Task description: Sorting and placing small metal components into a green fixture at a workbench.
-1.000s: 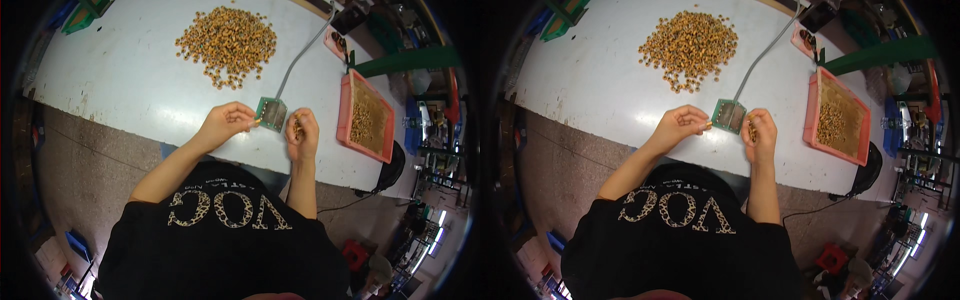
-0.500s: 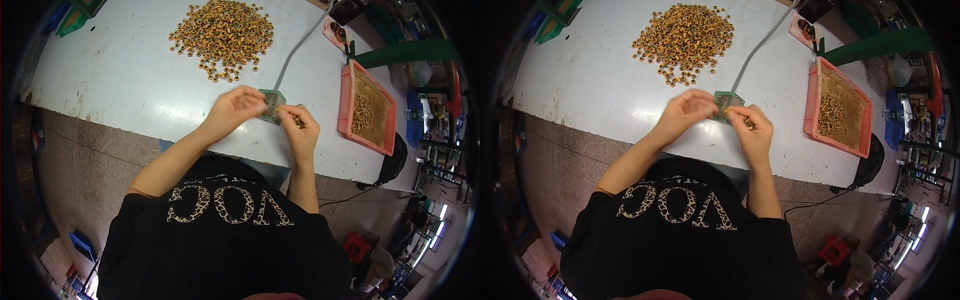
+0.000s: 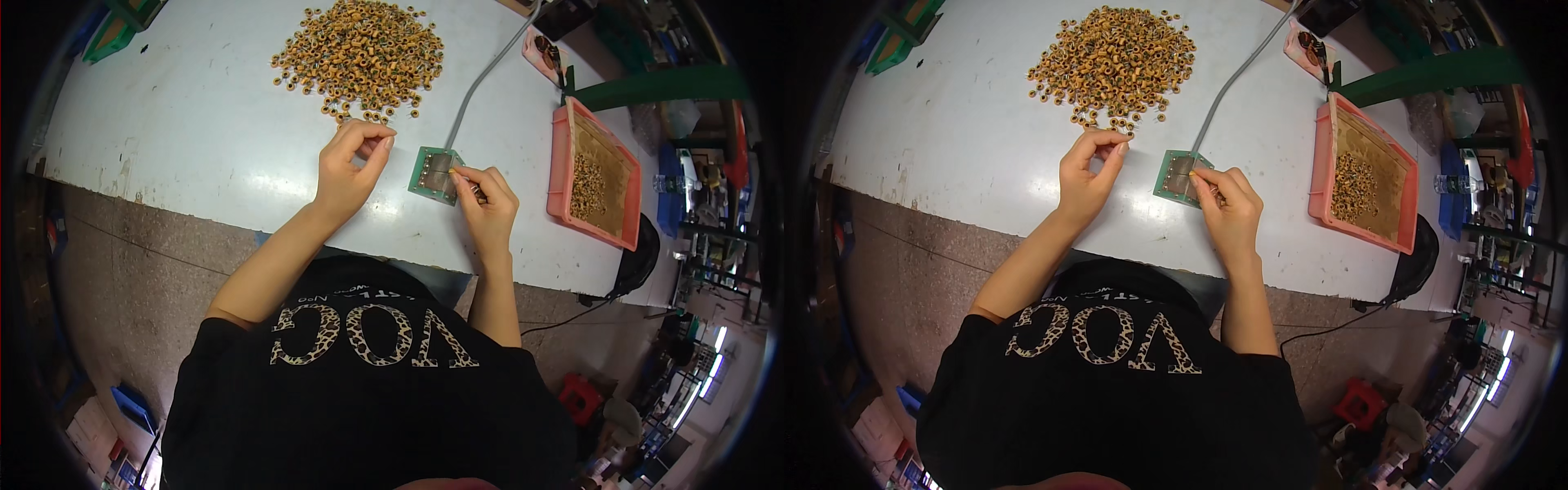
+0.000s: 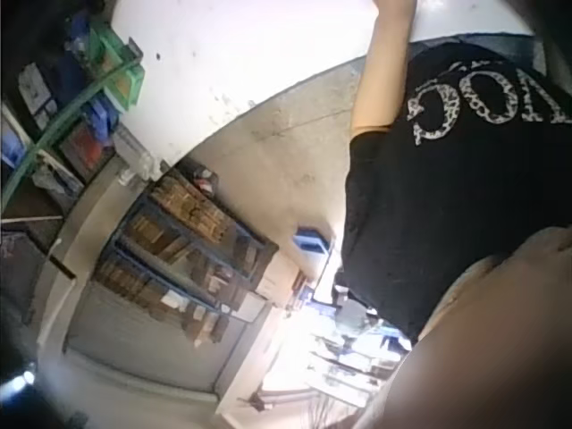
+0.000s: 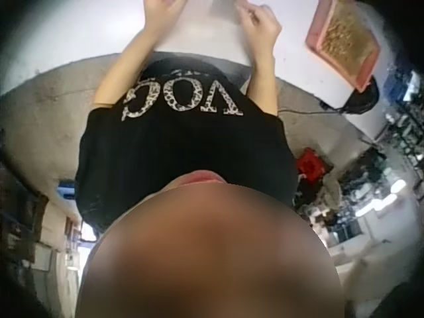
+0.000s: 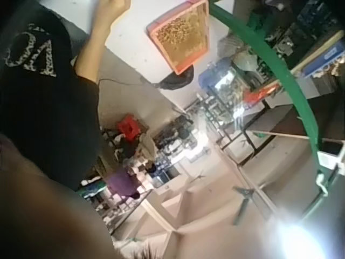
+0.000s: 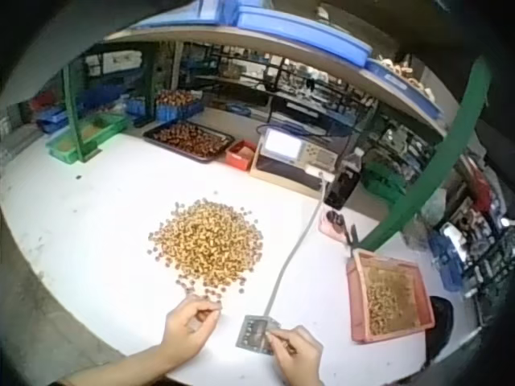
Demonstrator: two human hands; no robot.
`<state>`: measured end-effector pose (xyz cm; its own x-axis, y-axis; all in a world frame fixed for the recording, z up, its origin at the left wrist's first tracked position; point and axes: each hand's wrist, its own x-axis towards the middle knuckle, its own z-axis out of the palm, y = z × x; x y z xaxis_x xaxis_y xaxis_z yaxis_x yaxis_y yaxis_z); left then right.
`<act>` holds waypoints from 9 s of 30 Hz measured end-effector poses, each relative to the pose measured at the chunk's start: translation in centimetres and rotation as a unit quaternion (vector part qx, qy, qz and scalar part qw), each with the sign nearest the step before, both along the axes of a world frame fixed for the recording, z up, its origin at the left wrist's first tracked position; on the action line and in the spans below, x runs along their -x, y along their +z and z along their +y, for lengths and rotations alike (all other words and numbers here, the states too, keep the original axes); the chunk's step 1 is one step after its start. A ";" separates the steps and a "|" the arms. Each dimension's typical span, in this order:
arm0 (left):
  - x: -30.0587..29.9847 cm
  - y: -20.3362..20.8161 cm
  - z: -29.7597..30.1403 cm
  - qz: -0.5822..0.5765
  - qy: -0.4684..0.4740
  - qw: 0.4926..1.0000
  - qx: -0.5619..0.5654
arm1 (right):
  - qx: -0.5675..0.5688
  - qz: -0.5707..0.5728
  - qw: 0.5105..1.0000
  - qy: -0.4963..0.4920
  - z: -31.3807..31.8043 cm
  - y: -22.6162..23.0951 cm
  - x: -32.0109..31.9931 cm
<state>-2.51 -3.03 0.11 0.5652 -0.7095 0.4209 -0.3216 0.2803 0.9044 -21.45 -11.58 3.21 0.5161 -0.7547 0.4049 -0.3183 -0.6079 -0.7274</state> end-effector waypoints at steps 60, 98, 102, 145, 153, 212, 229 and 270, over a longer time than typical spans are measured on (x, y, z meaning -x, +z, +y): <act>0.5 -0.5 -0.3 -0.002 -0.010 0.997 -0.082 | -0.079 -0.023 0.925 -0.372 -41.1 -0.2 -4.3; -2.4 6.1 4.9 0.371 -0.106 0.914 0.121 | 0.091 0.139 0.979 0.114 2.7 8.9 -13.8; -2.6 5.8 7.4 0.393 -0.068 0.911 0.103 | 0.101 0.158 0.974 0.126 5.4 7.6 -14.6; -5.9 0.8 0.6 -0.477 0.007 0.866 -0.148 | -0.332 -0.027 0.939 0.082 -5.4 1.7 -1.0; -4.9 1.6 0.8 -0.327 -0.048 0.930 -0.159 | -0.454 -0.158 0.876 0.036 -1.9 0.7 1.3; 2.9 1.3 3.1 -0.093 -0.095 0.988 -0.075 | -0.176 -0.030 0.982 0.059 2.5 0.5 0.2; 0.0 -0.3 2.4 -0.278 -0.002 0.955 -0.104 | -0.003 0.008 1.000 -0.008 0.4 -0.3 0.2; -1.2 -0.5 0.8 -0.481 0.040 0.863 -0.148 | -0.110 -0.046 0.993 -0.025 0.6 -1.1 0.8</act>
